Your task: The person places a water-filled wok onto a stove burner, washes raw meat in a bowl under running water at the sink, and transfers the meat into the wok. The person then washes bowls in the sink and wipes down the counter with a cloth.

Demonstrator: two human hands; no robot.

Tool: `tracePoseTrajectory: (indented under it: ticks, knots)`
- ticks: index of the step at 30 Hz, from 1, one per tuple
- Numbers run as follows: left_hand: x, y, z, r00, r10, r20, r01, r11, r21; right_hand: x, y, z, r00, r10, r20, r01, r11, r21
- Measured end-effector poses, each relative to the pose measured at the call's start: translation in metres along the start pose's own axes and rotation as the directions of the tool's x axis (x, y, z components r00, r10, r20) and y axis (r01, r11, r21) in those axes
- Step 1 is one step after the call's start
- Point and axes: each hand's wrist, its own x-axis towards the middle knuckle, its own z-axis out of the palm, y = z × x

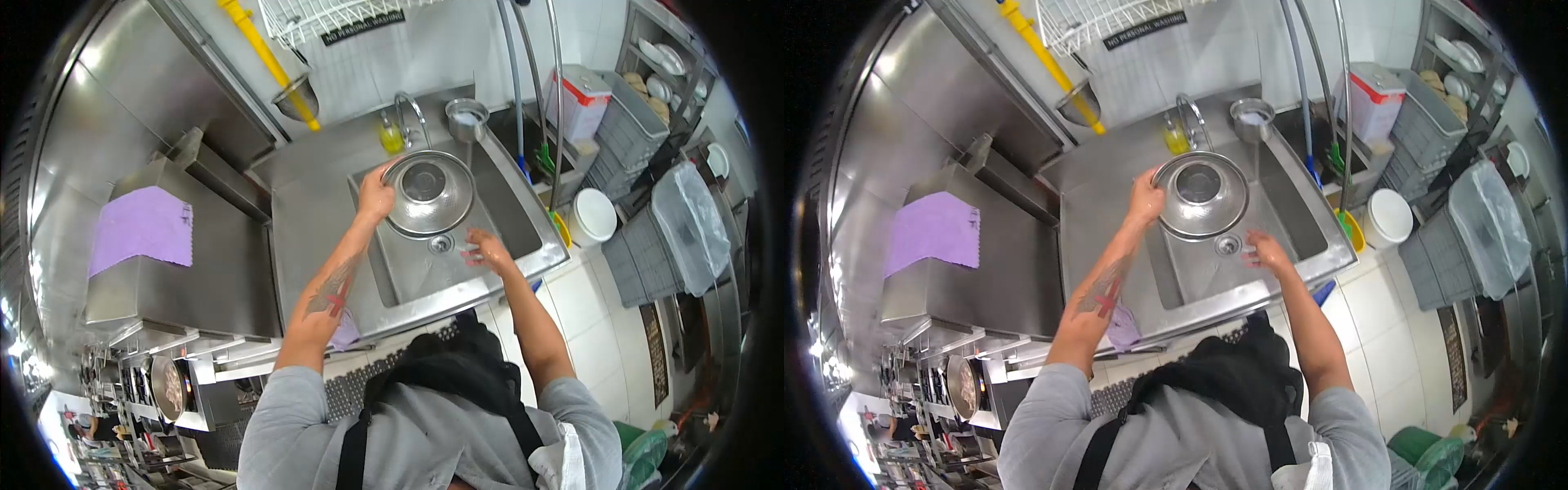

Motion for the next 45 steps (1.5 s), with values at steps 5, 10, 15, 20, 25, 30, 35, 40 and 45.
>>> tracePoseTrajectory:
  ticks: [5, 10, 15, 20, 25, 30, 35, 40, 45]
  knots:
    - [0.075, 0.201, -0.082, 0.661, 0.749, -0.058, -0.611, 0.581, 0.538, 0.015, 0.011, -0.017, 0.999, -0.021, -0.036, 0.018, 0.997, -0.081]
    - [0.204, 0.294, -0.144, 0.435, 0.899, 0.045, -0.6, 0.252, 0.76, 0.027, 0.003, -0.041, 0.998, -0.068, 0.008, 0.068, 0.993, -0.092]
    - [0.285, 0.213, -0.159, 0.48, 0.733, 0.482, -0.482, -0.239, 0.843, 0.059, -0.031, -0.069, 0.989, -0.134, 0.066, 0.141, 0.982, -0.125]
    - [0.248, 0.206, -0.138, 0.708, 0.589, 0.39, -0.494, 0.019, 0.869, 0.11, -0.042, -0.093, 0.998, -0.016, 0.055, 0.027, 0.976, -0.214]
    - [0.224, 0.185, -0.154, 0.747, 0.63, 0.212, -0.368, 0.125, 0.921, 0.184, -0.046, -0.073, 0.991, -0.006, 0.131, 0.034, 0.977, -0.213]
    - [0.149, 0.124, -0.119, 0.867, 0.459, -0.194, -0.118, 0.567, 0.816, 0.167, -0.075, -0.033, 0.672, -0.672, 0.312, 0.114, -0.323, -0.94]
    - [0.133, 0.088, -0.094, 0.814, 0.58, -0.033, -0.318, 0.492, 0.81, 0.221, -0.1, -0.011, 0.896, -0.34, 0.286, 0.42, 0.438, -0.795]
    - [0.242, 0.196, -0.165, 0.767, 0.639, -0.062, -0.12, 0.237, 0.964, 0.137, -0.28, 0.09, 0.604, -0.684, 0.409, 0.727, 0.261, -0.635]
    - [0.299, 0.254, -0.179, 0.836, 0.31, 0.452, -0.495, 0.071, 0.866, 0.099, -0.465, 0.139, -0.427, -0.892, 0.147, 0.771, -0.444, -0.456]
